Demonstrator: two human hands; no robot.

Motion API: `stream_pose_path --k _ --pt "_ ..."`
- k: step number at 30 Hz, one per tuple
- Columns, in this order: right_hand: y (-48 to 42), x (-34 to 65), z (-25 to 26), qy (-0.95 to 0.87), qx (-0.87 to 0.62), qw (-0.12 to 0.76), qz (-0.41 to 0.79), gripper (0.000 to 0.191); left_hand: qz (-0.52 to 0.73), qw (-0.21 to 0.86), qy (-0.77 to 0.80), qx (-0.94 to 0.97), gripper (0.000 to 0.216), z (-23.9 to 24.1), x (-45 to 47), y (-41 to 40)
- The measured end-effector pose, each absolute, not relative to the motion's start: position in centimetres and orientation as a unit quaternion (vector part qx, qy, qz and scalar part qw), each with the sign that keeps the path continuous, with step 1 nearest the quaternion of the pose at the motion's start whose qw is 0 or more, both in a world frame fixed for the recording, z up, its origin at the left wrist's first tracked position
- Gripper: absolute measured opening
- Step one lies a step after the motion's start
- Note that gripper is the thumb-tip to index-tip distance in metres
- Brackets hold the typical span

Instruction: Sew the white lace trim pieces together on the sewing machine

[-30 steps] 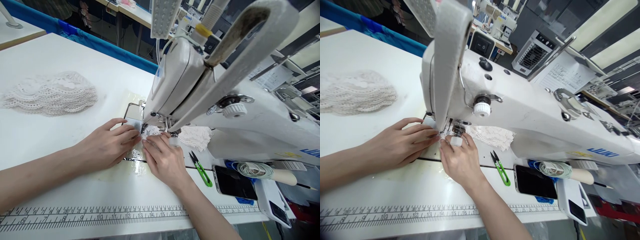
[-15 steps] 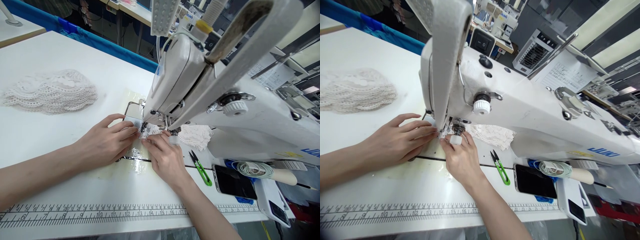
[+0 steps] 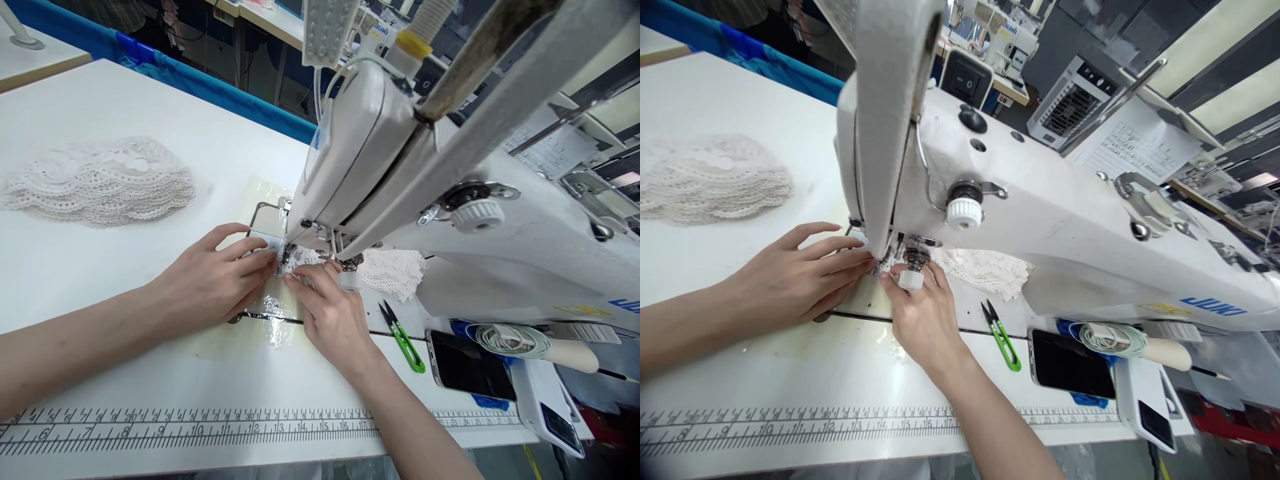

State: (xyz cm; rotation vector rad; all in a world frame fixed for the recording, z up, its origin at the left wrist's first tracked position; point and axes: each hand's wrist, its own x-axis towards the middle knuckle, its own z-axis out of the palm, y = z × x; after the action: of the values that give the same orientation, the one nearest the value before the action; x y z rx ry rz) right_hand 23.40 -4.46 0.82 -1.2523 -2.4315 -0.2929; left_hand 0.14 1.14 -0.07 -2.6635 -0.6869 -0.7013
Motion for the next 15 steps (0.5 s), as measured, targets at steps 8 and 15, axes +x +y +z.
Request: stream_pose_path --k 8,15 --pt "-4.22 23.35 0.52 -0.864 -0.469 0.155 -0.097 0.054 -0.233 0.137 -0.262 -0.927 0.033 -0.39 0.31 1.8" --pt "-4.31 23.52 0.41 -0.864 -0.471 0.145 -0.104 0.058 -0.246 0.097 -0.271 -0.926 0.034 -0.47 0.52 1.67"
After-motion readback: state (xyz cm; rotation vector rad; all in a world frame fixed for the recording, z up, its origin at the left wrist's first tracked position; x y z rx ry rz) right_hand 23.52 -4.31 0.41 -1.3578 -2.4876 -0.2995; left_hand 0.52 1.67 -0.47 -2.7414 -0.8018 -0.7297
